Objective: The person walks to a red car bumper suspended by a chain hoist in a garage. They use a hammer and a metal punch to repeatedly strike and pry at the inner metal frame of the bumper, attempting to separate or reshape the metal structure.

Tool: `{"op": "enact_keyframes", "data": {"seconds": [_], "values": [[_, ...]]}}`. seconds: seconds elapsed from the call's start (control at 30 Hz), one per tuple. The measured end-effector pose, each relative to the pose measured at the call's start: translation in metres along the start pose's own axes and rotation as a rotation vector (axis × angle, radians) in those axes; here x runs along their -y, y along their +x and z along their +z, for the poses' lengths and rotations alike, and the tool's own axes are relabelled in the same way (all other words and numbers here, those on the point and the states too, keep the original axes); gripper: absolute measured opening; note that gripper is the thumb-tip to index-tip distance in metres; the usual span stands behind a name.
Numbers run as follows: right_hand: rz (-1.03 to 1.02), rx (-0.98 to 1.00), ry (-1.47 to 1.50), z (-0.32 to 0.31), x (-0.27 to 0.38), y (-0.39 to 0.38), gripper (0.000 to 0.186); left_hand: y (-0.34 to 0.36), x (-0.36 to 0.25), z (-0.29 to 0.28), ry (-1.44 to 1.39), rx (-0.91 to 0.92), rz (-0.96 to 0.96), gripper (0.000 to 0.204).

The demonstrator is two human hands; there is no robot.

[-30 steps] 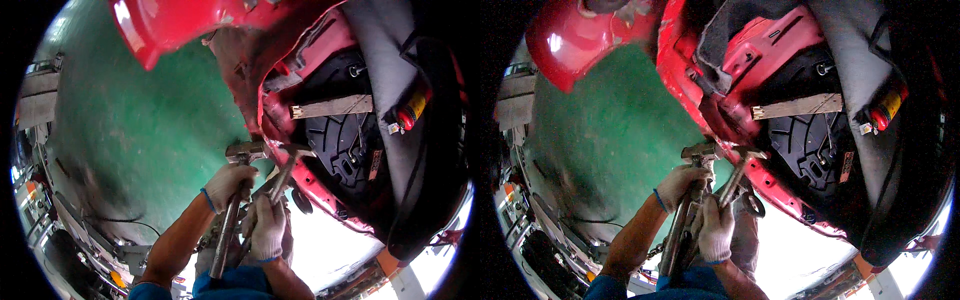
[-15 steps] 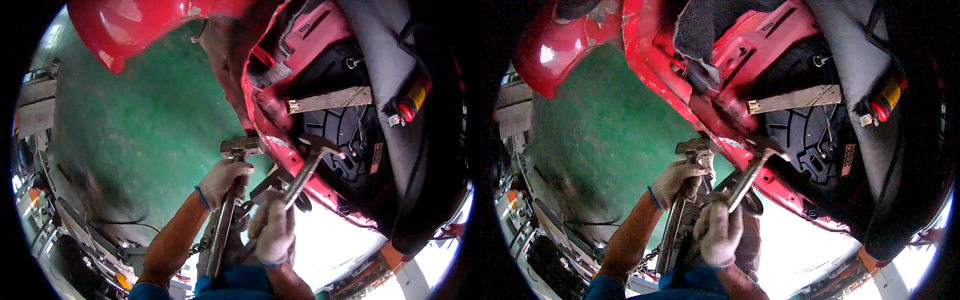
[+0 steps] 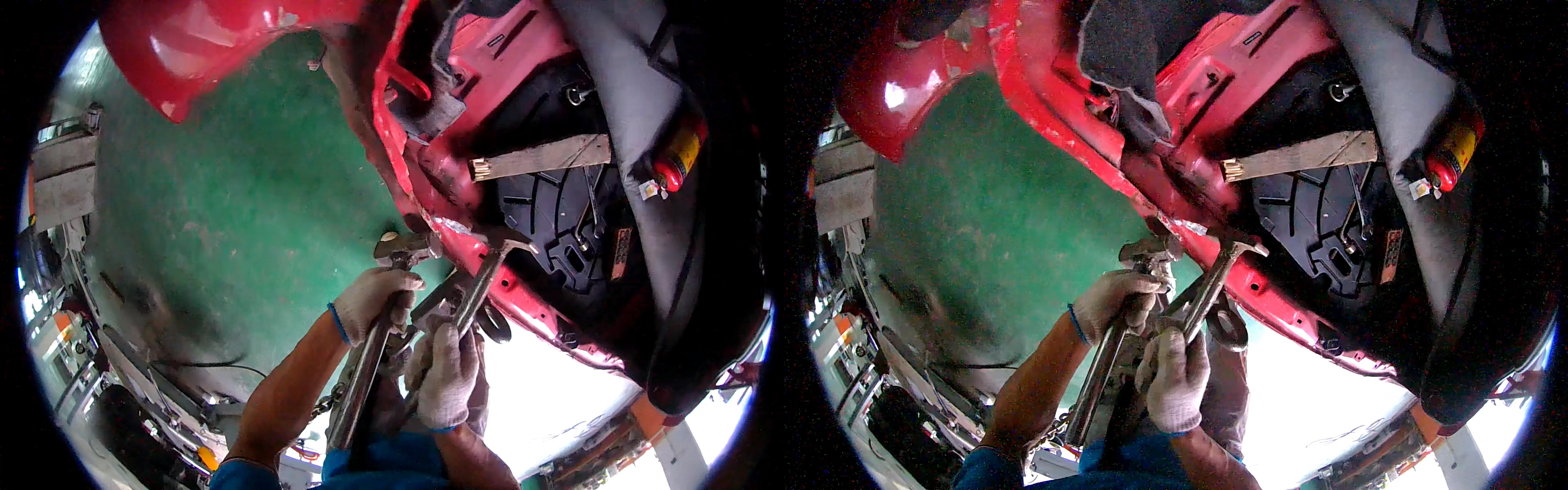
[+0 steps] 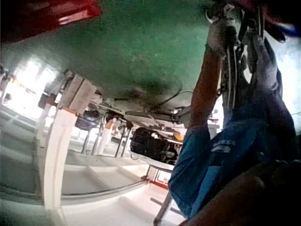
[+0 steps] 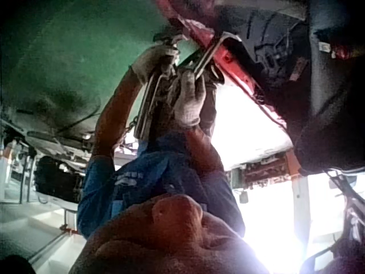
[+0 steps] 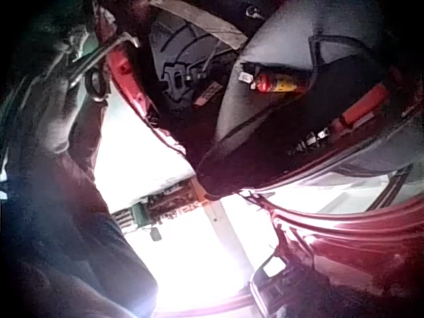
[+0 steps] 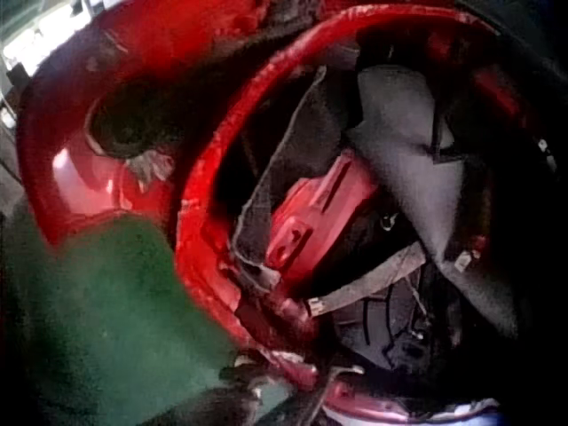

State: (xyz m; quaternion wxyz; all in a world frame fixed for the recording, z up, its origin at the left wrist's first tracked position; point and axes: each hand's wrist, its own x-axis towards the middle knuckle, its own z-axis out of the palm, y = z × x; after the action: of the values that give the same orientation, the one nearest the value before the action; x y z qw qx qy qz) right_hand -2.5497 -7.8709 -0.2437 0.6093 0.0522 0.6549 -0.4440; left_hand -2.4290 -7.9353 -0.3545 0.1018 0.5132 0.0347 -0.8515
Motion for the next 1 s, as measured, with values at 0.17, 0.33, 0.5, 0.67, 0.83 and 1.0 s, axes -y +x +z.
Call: {"op": "enact_keyframes", "data": {"seconds": [0.17,0.33,0.5,0.67,0.83,1.0], "values": [[0.092,-0.016,-0.13,-0.015,-0.029,0.01,0.017,-0.002,-0.004,0.004,-0.079,0.029,-0.058,0.018],[-0.021,0.012,-0.227,-0.021,-0.043,0.013,0.02,0.005,-0.002,-0.003,-0.209,0.145,-0.134,0.016],[0.047,-0.065,-0.073,-0.004,-0.011,0.0,0.017,-0.003,-0.009,0.0,-0.093,0.098,-0.153,0.019],[0.114,0.02,-0.073,-0.009,-0.008,0.001,0.018,-0.01,-0.008,0.006,0.068,-0.007,-0.009,0.021],[-0.107,0.041,-0.399,-0.022,-0.039,0.014,0.018,-0.008,0.0,0.001,0.162,-0.049,0.058,0.025],[0.091,0.263,-0.336,-0.045,-0.022,-0.014,0.026,-0.029,0.014,-0.023,0.111,-0.089,0.07,0.026]]}}
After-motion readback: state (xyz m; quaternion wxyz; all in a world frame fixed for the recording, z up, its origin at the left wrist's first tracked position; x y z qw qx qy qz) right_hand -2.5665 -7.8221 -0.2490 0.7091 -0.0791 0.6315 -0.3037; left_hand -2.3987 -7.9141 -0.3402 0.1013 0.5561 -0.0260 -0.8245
